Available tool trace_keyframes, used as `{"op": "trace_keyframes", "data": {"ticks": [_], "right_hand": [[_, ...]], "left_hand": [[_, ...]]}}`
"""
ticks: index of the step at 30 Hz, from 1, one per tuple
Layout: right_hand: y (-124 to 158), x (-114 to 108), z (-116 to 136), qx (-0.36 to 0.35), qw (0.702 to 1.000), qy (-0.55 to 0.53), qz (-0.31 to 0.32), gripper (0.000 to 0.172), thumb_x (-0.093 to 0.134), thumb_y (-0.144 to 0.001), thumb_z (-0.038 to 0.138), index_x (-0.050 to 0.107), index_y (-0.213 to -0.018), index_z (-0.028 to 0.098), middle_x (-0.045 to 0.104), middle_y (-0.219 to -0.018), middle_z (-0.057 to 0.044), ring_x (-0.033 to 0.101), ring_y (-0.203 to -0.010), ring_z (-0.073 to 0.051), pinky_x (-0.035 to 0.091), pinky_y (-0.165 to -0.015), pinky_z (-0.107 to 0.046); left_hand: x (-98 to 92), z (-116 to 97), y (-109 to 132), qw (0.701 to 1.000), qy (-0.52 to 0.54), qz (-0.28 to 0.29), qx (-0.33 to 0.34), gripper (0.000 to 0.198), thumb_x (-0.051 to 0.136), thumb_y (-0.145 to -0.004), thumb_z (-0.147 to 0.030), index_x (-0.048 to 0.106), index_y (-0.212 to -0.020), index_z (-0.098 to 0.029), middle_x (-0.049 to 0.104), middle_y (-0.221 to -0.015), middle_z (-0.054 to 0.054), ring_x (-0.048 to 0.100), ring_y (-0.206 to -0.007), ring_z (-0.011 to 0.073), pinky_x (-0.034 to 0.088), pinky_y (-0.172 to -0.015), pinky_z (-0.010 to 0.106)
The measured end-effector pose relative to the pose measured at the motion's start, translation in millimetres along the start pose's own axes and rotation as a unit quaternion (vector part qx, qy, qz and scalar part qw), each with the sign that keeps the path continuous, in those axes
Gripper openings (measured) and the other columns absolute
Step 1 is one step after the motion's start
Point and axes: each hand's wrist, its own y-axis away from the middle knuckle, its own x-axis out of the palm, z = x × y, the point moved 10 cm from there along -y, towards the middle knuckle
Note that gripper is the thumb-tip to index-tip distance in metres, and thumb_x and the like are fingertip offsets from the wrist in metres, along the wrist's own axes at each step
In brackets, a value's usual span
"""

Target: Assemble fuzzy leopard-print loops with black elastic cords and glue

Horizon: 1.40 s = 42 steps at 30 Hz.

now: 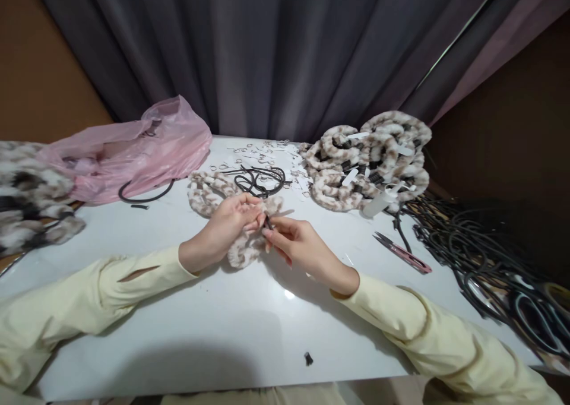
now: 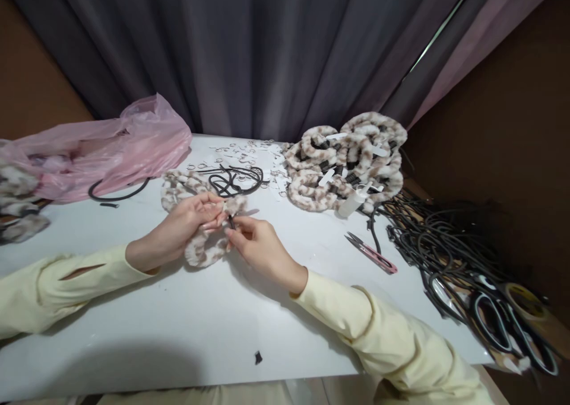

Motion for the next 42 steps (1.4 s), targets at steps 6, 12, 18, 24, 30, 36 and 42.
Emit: {"op": "trace_keyframes", "data": {"ticks": [6,12,18,24,30,36,42], "right_hand": [[8,-7,9,0.023,0.994,0.108,0.023,0.034,0.047,-0.086,0.022,0.045,-0.053,0.015,0.035,-0.042,0.007,0.028,-0.039,-0.003,0.022,-0.044,-0.021],[12,-2,18,0.007,0.989,0.136,0.052,0.034,0.045,-0.085,0.017,0.042,-0.051,0.015,0.035,-0.043,0.007,0.029,-0.041,-0.004,0.025,-0.047,-0.021],[3,-17,11,0.021,0.995,0.086,0.044,0.030,0.048,-0.084,0.027,0.045,-0.057,0.015,0.037,-0.046,0.006,0.027,-0.040,-0.004,0.021,-0.043,-0.020],[0,-23,8,0.028,0.996,0.074,0.044,0.029,0.048,-0.083,0.026,0.044,-0.056,0.015,0.036,-0.045,0.007,0.026,-0.040,-0.004,0.021,-0.042,-0.020],[-1,-28,12,0.024,0.984,0.172,0.045,0.016,0.051,-0.080,0.023,0.053,-0.067,0.014,0.049,-0.051,0.003,0.037,-0.045,-0.006,0.029,-0.046,-0.019],[4,-25,29,-0.051,0.947,0.314,0.038,0.016,0.047,-0.077,0.010,0.054,-0.062,0.014,0.050,-0.052,0.002,0.039,-0.049,-0.008,0.028,-0.051,-0.021],[14,-18,40,-0.125,0.908,0.399,0.032,0.019,0.042,-0.068,0.000,0.050,-0.061,0.016,0.049,-0.054,0.002,0.038,-0.050,-0.009,0.024,-0.052,-0.022]], "left_hand": [[0.6,-19,3,0.920,-0.350,-0.033,0.173,0.013,0.048,-0.079,-0.016,0.040,-0.090,-0.019,0.054,-0.058,-0.006,0.049,-0.046,0.0104,0.036,-0.048,0.021],[13.7,-28,15,0.836,-0.452,-0.024,0.309,0.016,0.040,-0.078,-0.007,0.037,-0.087,-0.020,0.052,-0.075,-0.002,0.056,-0.062,0.0107,0.040,-0.054,0.020],[36.0,-27,29,0.775,-0.487,0.089,0.393,0.022,0.033,-0.078,0.002,0.035,-0.076,-0.020,0.043,-0.067,-0.002,0.042,-0.057,0.0100,0.037,-0.053,0.020],[43.3,-23,28,0.770,-0.497,0.131,0.378,0.017,0.032,-0.085,-0.003,0.036,-0.081,-0.019,0.045,-0.075,0.001,0.044,-0.065,0.0116,0.039,-0.060,0.022],[49.4,-12,29,0.718,-0.573,0.135,0.371,0.014,0.031,-0.090,-0.013,0.039,-0.080,-0.018,0.045,-0.075,0.002,0.044,-0.066,0.0142,0.039,-0.062,0.026],[46.8,-2,27,0.667,-0.632,0.141,0.368,0.016,0.031,-0.087,-0.009,0.040,-0.078,-0.017,0.047,-0.076,0.004,0.045,-0.069,0.0167,0.038,-0.064,0.029],[48.7,-5,26,0.663,-0.641,0.155,0.354,0.016,0.032,-0.084,-0.005,0.041,-0.079,-0.018,0.048,-0.076,0.004,0.047,-0.069,0.0172,0.038,-0.062,0.028]]}}
